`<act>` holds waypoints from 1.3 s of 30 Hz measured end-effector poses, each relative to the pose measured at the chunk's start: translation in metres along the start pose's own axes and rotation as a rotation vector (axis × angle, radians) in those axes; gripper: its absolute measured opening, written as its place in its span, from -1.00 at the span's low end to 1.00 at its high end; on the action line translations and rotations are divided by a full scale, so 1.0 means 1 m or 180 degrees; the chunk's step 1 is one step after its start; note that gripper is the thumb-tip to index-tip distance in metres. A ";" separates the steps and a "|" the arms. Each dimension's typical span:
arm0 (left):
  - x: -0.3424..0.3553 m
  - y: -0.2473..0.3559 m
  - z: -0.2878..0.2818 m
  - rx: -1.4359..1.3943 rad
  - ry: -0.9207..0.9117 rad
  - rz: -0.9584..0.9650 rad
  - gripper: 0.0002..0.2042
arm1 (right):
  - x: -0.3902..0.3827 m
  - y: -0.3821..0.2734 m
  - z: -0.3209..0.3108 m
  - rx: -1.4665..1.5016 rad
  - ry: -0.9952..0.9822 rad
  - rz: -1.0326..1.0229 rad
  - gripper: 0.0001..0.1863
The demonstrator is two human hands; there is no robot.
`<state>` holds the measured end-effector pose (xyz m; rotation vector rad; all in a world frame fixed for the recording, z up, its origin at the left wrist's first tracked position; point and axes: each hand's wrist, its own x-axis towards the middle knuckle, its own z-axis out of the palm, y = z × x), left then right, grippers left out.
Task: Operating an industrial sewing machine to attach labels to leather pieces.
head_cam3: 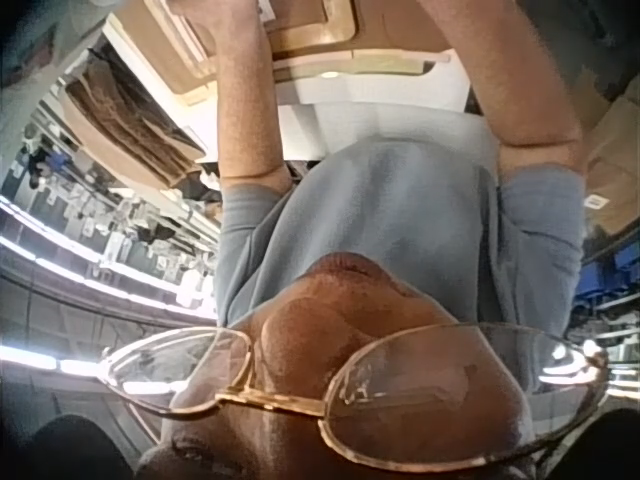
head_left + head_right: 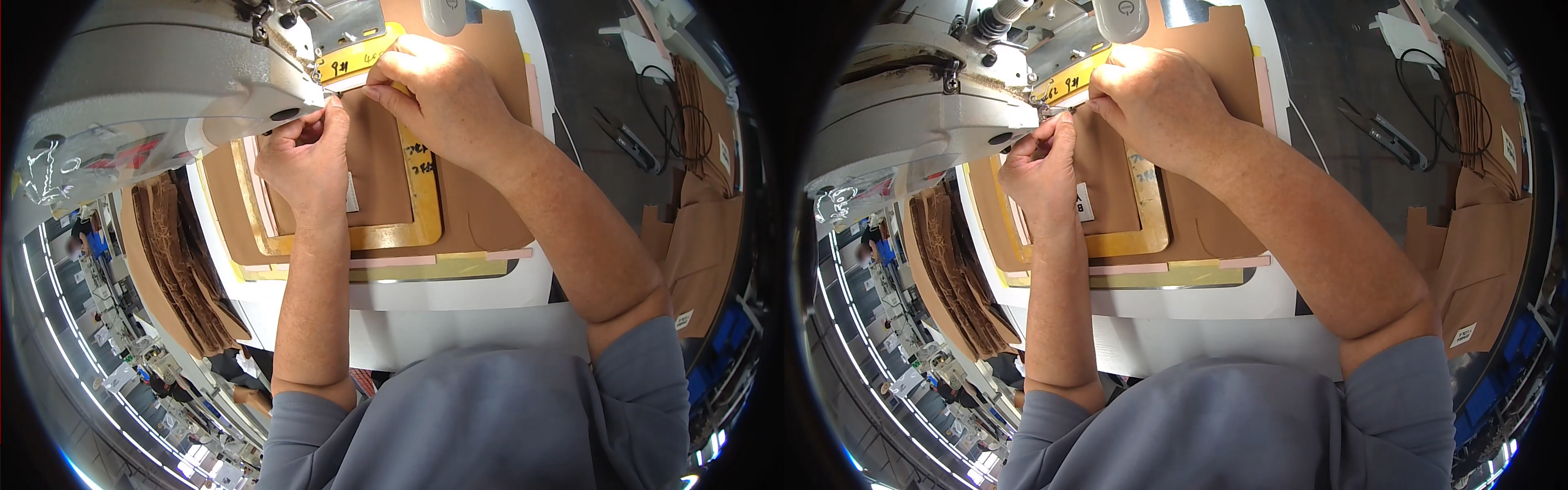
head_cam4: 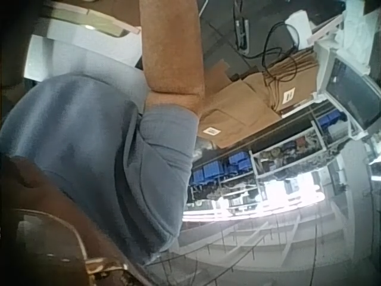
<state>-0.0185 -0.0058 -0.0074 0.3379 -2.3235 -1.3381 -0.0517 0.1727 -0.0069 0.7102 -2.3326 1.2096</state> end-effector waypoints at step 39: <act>0.002 0.000 0.001 0.0009 -0.0003 -0.0085 -0.87 | 0.000 0.000 0.000 -0.0043 -0.0024 0.0001 -0.87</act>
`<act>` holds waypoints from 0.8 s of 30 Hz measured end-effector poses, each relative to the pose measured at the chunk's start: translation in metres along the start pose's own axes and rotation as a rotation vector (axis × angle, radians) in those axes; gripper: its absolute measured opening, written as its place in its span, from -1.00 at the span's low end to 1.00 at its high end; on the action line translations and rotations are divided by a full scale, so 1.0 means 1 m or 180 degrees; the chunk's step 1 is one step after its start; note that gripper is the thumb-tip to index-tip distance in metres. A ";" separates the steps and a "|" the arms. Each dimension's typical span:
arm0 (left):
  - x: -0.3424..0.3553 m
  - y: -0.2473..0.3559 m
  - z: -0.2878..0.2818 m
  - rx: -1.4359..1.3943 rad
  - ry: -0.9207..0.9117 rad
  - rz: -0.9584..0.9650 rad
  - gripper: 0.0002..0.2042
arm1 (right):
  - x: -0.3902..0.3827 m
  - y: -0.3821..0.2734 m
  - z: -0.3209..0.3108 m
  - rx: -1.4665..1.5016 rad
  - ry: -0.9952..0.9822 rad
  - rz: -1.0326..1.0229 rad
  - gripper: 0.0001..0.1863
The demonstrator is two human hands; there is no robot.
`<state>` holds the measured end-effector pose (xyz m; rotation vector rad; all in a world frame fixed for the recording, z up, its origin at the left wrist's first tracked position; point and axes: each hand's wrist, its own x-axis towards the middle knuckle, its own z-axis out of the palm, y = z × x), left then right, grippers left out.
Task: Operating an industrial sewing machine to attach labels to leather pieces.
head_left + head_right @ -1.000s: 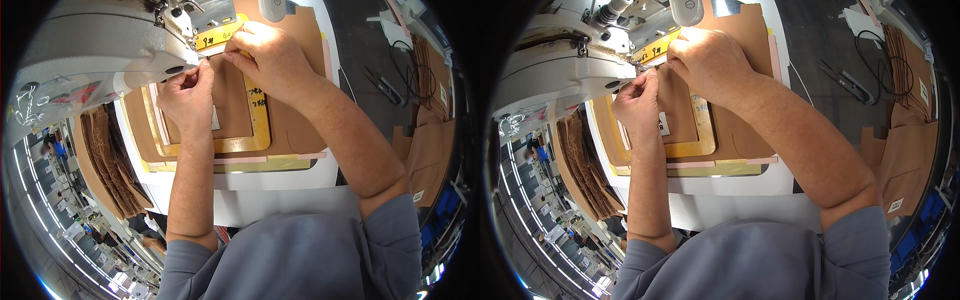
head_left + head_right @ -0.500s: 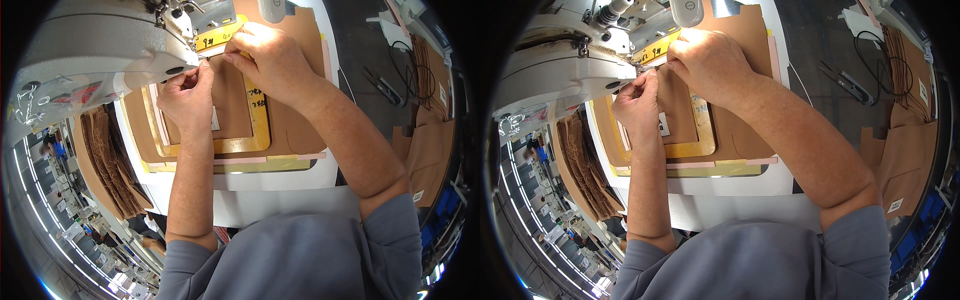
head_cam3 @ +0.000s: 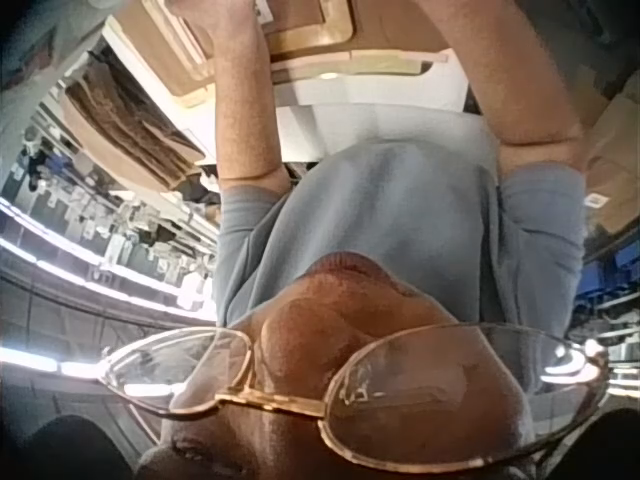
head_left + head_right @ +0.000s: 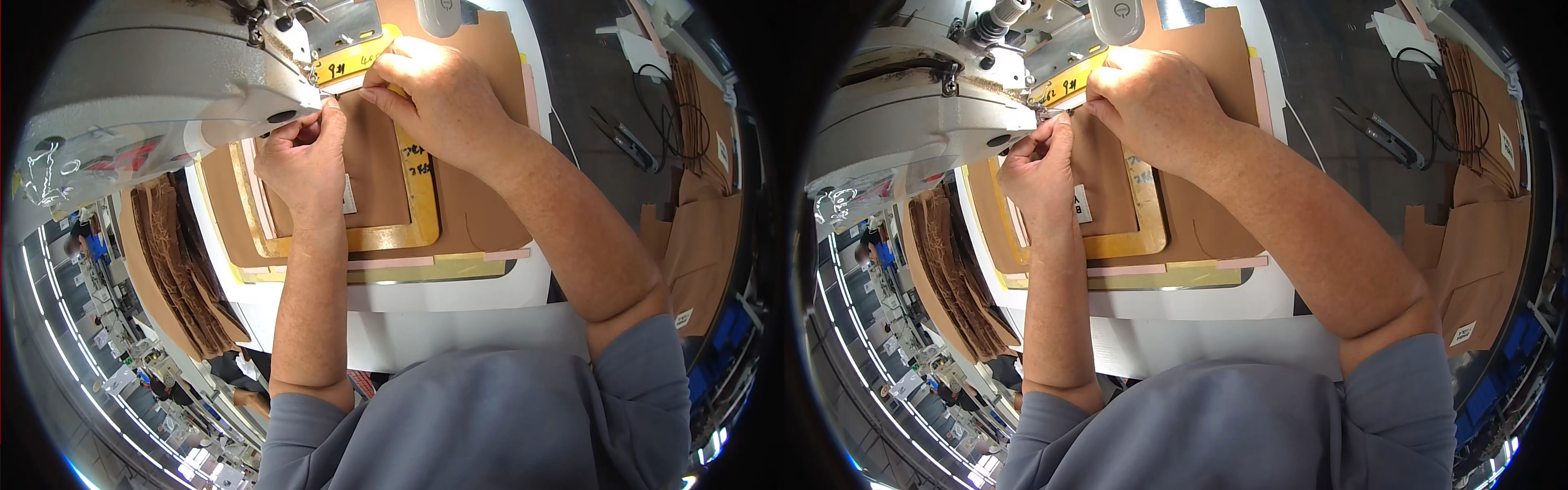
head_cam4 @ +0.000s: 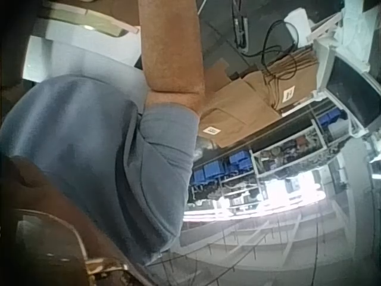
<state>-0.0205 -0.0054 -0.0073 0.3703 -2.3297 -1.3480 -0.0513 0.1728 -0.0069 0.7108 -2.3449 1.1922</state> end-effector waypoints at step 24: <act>0.001 -0.001 0.000 0.0000 0.0024 0.0008 -0.84 | 0.002 -0.004 0.002 0.0048 0.0113 0.0020 -0.89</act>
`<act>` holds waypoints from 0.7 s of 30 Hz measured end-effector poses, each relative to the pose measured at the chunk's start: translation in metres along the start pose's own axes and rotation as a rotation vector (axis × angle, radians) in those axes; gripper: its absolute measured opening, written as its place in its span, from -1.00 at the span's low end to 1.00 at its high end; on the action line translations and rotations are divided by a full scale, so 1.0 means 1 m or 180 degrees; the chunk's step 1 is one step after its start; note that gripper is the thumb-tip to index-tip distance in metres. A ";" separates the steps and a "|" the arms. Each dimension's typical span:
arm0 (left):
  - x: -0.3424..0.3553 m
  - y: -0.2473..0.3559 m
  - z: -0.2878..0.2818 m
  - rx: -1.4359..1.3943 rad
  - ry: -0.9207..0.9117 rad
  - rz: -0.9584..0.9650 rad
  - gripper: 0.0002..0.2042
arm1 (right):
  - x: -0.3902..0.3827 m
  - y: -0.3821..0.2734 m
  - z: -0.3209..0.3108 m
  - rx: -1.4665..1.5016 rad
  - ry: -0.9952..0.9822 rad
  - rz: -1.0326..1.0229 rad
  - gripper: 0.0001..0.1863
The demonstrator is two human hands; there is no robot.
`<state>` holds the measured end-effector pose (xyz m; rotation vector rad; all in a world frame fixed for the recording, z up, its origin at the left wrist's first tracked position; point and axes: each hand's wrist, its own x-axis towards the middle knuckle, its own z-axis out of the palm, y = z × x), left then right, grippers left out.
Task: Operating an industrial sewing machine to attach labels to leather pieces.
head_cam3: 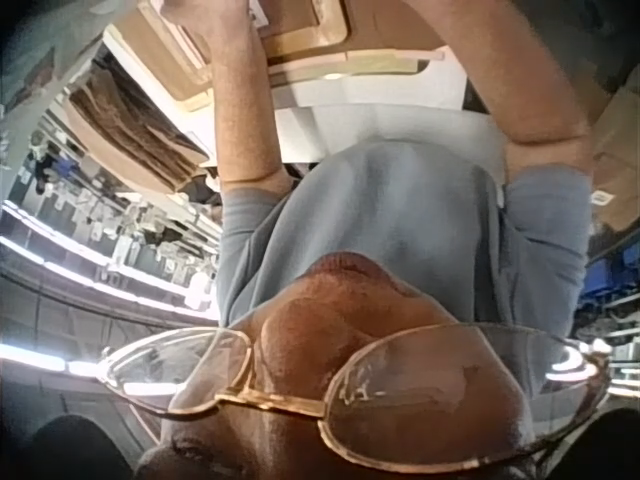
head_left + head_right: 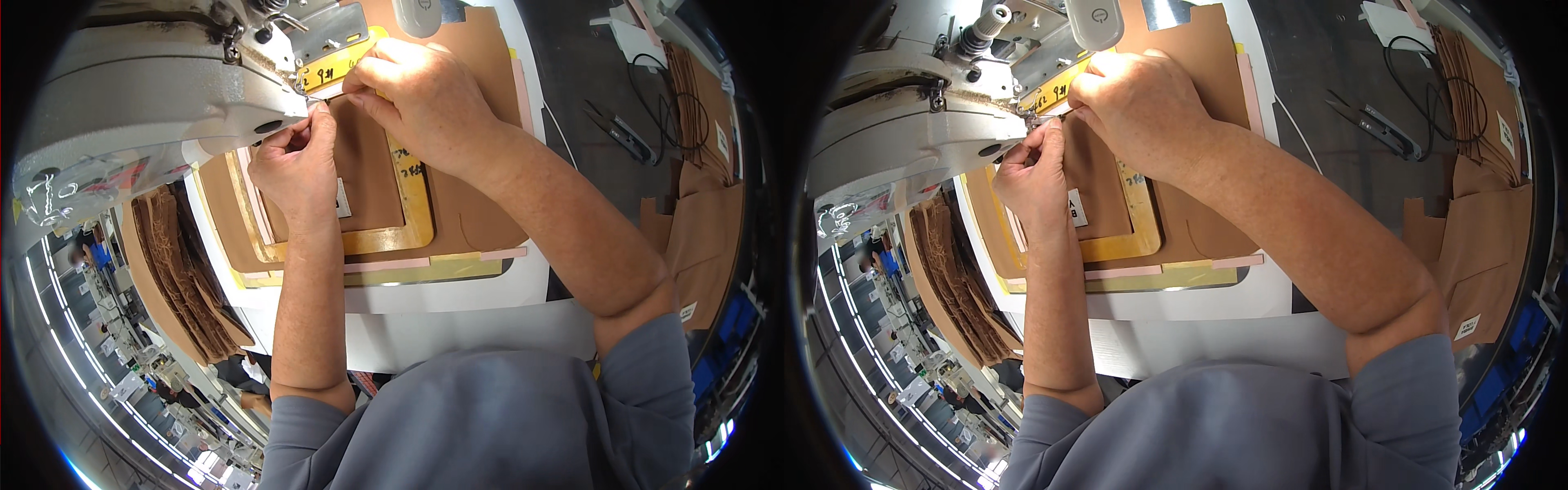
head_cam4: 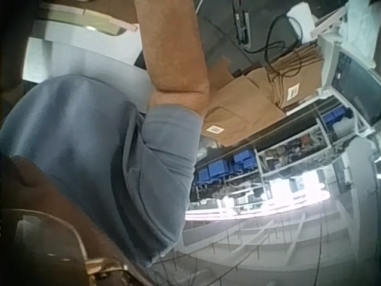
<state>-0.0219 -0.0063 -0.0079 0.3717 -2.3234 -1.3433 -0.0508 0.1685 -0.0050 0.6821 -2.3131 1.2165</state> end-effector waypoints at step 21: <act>-0.002 0.016 0.001 0.0107 -0.0027 -0.0156 -0.83 | 0.036 0.012 0.014 0.0151 -0.1022 -0.0331 -0.85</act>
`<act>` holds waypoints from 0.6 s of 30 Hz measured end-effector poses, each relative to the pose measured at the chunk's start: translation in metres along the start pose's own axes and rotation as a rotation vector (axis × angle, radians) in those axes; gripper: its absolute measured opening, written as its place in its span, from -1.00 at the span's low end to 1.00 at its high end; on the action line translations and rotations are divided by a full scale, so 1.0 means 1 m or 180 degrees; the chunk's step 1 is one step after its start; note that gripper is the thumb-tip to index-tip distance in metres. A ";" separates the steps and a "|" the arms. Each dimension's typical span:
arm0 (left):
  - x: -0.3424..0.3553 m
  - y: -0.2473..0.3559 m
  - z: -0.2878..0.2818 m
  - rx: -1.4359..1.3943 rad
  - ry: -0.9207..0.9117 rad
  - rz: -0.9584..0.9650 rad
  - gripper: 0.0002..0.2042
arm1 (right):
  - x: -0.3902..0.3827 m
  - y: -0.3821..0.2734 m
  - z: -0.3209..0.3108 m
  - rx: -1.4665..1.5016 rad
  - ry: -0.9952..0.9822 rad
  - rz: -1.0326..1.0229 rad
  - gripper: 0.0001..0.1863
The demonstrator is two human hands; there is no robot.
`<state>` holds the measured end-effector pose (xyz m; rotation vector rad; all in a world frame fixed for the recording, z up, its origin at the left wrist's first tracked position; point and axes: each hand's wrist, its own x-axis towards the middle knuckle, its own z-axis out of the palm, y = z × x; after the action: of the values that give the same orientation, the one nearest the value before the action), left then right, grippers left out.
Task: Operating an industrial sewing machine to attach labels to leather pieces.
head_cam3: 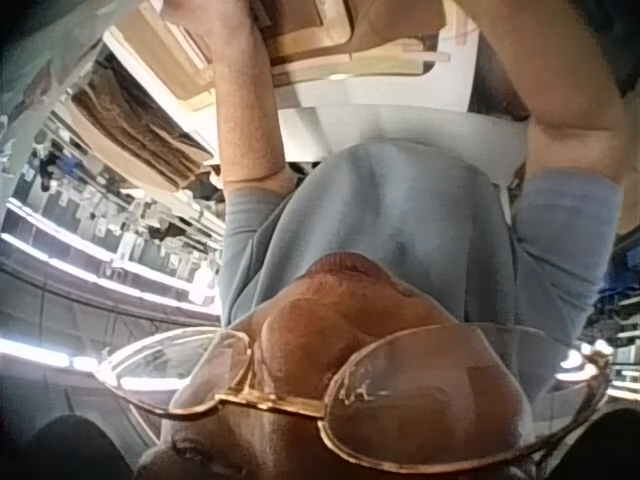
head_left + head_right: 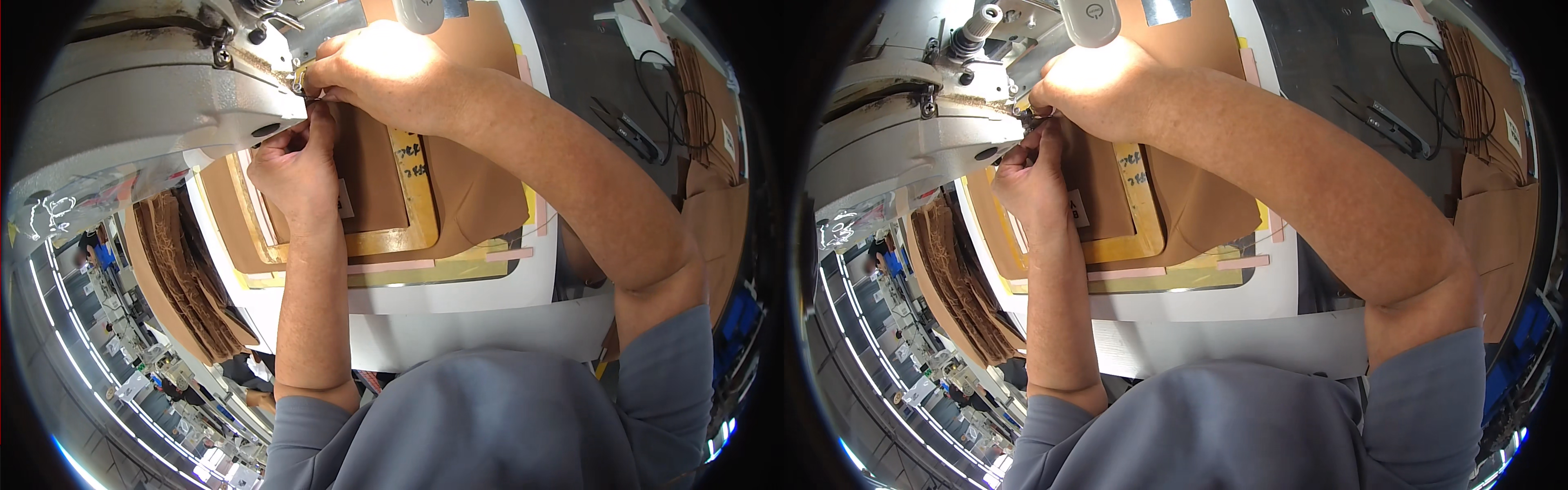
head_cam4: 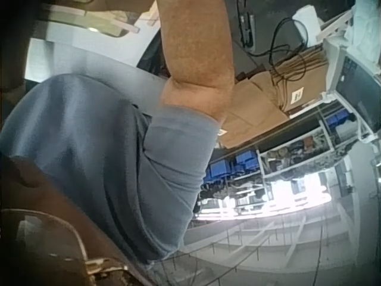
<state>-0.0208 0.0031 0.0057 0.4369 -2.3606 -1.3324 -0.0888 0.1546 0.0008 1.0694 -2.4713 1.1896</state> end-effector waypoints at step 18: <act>0.000 0.000 0.000 -0.0084 -0.0005 -0.0028 -0.84 | 0.002 0.003 -0.005 -0.0514 0.0002 -0.0360 -0.81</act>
<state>-0.0208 0.0030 0.0057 0.4391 -2.3422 -1.3669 -0.0930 0.1585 0.0039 1.1455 -2.4223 0.9404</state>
